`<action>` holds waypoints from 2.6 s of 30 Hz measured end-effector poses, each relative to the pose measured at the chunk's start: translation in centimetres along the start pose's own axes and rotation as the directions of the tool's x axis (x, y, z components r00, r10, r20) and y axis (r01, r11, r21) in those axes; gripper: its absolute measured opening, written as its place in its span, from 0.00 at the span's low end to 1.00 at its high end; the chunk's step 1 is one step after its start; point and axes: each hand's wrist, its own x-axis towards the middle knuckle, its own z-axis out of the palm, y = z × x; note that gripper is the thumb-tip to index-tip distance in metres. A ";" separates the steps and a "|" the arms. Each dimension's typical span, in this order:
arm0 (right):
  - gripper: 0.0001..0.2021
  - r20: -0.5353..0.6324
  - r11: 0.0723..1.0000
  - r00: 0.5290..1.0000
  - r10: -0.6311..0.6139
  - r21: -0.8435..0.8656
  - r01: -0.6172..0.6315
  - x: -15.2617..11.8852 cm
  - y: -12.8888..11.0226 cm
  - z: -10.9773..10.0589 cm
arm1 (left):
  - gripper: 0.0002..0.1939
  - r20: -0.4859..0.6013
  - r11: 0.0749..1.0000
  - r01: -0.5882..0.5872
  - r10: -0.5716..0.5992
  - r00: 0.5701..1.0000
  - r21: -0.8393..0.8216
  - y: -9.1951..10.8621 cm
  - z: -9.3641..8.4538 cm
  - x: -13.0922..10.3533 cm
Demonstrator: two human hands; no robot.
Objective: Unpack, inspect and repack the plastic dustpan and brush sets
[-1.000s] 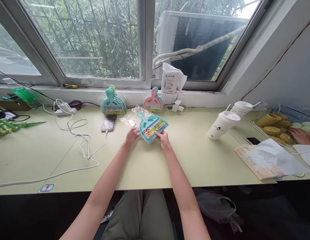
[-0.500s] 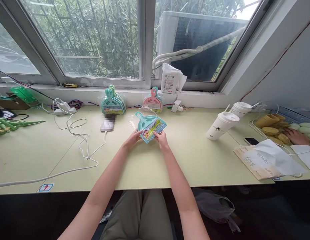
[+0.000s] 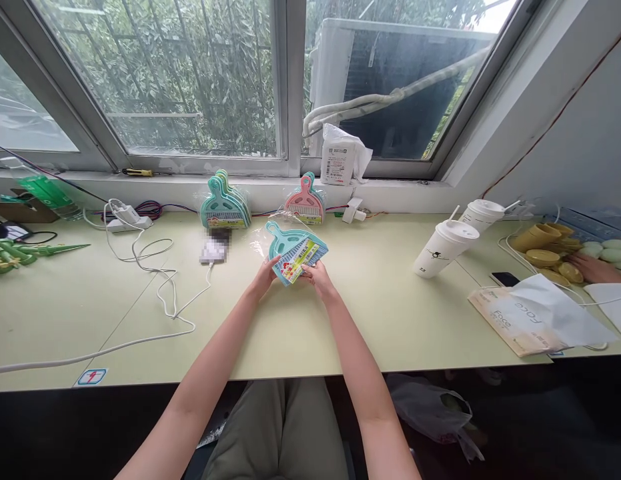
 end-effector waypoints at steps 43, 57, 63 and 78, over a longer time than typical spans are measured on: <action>0.21 -0.057 0.982 0.984 -0.168 -0.093 0.162 -0.1 1.6 2.2 | 0.07 -0.079 0.303 -0.120 0.570 0.818 0.945 0.5 2.0 -1.6; 0.22 0.050 0.984 0.991 -0.124 -0.123 0.130 0.0 2.2 2.3 | 0.21 0.244 -0.083 -0.237 0.537 0.807 0.968 0.3 2.3 -1.7; 0.22 0.111 0.980 0.990 -0.086 -0.170 0.104 0.1 2.0 1.9 | 0.29 0.233 -0.125 -0.197 0.553 0.800 0.973 0.2 2.1 -1.7; 0.18 0.063 0.985 0.992 -0.109 -0.129 0.117 0.0 1.6 2.0 | 0.31 -0.263 0.521 -0.343 0.774 0.576 0.782 0.6 1.8 -1.7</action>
